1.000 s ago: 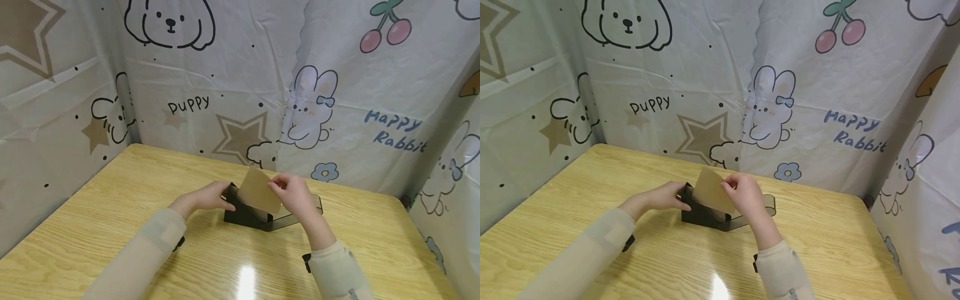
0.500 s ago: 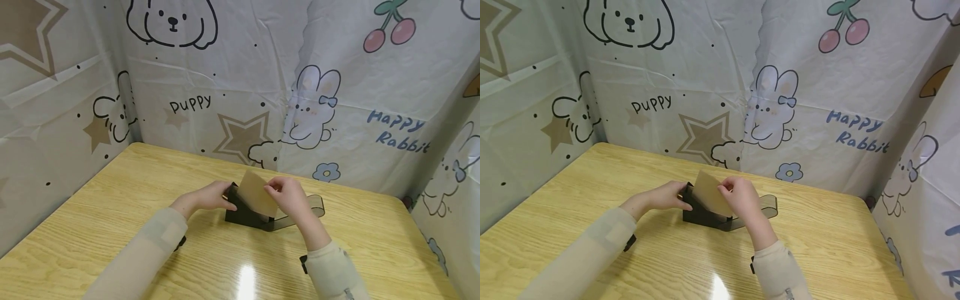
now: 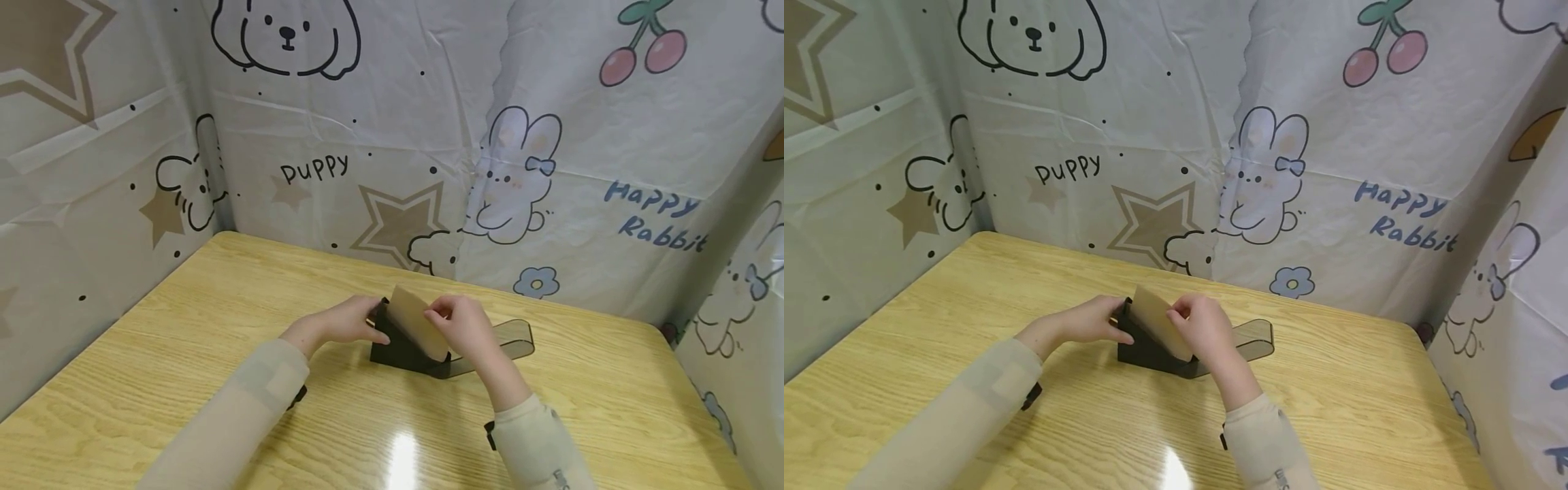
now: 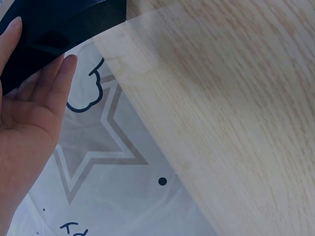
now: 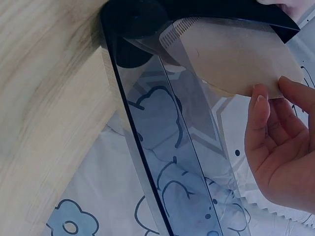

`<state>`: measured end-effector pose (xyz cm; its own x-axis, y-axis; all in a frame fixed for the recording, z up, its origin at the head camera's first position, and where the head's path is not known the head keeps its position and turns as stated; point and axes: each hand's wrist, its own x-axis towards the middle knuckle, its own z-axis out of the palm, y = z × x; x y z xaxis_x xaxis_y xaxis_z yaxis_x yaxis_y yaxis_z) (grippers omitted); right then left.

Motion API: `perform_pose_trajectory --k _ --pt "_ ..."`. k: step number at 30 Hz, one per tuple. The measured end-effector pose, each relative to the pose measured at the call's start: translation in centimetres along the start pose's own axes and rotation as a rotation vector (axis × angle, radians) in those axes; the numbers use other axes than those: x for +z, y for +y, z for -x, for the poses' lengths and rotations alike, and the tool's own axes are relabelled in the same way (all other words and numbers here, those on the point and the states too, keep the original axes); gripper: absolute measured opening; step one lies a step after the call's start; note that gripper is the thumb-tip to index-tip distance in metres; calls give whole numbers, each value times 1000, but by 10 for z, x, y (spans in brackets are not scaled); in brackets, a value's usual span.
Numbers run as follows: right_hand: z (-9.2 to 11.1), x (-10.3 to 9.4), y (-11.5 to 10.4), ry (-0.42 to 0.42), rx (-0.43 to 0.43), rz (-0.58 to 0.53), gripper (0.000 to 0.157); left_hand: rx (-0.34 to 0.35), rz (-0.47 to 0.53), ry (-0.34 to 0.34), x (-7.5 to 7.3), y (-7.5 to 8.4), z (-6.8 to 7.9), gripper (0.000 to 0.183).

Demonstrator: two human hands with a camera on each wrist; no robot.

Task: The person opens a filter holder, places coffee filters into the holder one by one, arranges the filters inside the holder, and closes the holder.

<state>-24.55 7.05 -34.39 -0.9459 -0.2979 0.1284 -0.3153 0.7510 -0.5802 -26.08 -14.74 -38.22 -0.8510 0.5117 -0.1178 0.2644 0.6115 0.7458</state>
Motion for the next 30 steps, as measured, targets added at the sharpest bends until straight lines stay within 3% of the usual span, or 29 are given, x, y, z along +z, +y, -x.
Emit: perform_pose_trajectory --k 30 --pt "1 20 3 -27 -19 16 11 9 1 0 -1 5 3 30"
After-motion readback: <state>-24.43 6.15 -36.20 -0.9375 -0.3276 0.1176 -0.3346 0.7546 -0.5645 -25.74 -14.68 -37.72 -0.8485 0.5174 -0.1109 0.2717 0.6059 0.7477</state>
